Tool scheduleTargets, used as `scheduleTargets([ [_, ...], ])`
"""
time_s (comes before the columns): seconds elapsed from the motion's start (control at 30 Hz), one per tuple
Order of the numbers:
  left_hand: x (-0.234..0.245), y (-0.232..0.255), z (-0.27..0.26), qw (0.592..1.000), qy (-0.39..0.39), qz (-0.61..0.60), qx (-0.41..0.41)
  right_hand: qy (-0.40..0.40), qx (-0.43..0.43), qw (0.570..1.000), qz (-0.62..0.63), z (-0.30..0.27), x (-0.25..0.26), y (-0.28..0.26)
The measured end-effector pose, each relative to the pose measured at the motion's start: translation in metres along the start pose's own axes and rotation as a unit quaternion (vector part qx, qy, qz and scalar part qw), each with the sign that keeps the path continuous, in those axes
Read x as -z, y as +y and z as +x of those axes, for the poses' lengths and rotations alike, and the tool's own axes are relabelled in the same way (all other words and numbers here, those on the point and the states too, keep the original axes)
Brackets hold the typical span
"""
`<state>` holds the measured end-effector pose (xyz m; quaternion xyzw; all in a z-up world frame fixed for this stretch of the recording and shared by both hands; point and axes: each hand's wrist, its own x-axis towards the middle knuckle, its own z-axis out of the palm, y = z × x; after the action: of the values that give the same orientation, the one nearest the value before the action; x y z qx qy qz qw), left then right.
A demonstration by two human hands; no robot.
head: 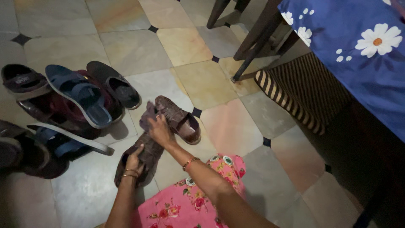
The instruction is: The person sits on the floor and wipes a brown loafer with a cloth, then places it on a shoe rack. They then pick up a blue slip-on shoe and wipe it with the same cloth.
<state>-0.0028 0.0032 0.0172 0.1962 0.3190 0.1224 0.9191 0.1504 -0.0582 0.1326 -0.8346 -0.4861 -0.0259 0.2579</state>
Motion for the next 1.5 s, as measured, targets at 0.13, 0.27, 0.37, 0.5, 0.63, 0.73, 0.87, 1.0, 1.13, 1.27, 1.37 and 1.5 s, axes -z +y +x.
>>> scheduleTargets([
  [0.13, -0.027, 0.010, -0.013, 0.987, -0.040, 0.139, -0.067, 0.070, 0.014, 0.997, 0.025, -0.009, 0.025, 0.005],
  [0.27, -0.038, -0.001, -0.018, 0.953, -0.064, 0.274, -0.115, 0.051, 0.017, 0.998, -0.020, -0.032, 0.040, 0.009],
  [0.37, -0.037, -0.027, -0.019, 0.904, -0.003, 0.401, -0.149, 0.040, 0.031, 0.999, -0.018, -0.055, 0.038, 0.014],
  [0.5, -0.033, -0.037, -0.018, 0.842, 0.046, 0.527, -0.108, 0.017, 0.016, 1.000, -0.005, -0.071, 0.030, 0.006],
  [0.63, -0.034, -0.042, -0.020, 0.803, 0.099, 0.564, -0.165, -0.023, 0.077, 0.997, 0.018, -0.082, 0.021, -0.036],
  [0.73, -0.037, -0.040, -0.017, 0.729, 0.172, 0.617, -0.242, -0.057, 0.139, 0.986, 0.068, -0.091, 0.010, -0.072],
  [0.87, -0.046, -0.038, -0.024, 0.777, 0.366, 0.434, -0.271, -0.138, 0.226, 0.964, -0.032, -0.080, -0.013, -0.115],
  [1.0, -0.052, -0.019, -0.056, 0.764, 0.387, 0.460, -0.232, -0.165, 0.291, 0.940, -0.063, -0.080, -0.023, -0.149],
  [1.13, -0.032, -0.015, -0.056, 0.649, 0.284, 0.678, -0.195, -0.209, 0.299, 0.930, -0.038, -0.070, -0.021, -0.134],
  [1.27, -0.017, -0.027, -0.028, 0.717, 0.153, 0.661, -0.161, -0.164, 0.298, 0.936, -0.090, -0.061, -0.013, -0.079],
  [1.37, -0.015, -0.030, -0.020, 0.817, 0.086, 0.558, -0.116, -0.201, 0.286, 0.935, -0.068, -0.051, 0.023, -0.029],
  [1.5, -0.020, -0.029, -0.014, 0.940, 0.052, 0.329, -0.072, -0.134, 0.269, 0.953, 0.029, -0.063, 0.085, -0.012],
])
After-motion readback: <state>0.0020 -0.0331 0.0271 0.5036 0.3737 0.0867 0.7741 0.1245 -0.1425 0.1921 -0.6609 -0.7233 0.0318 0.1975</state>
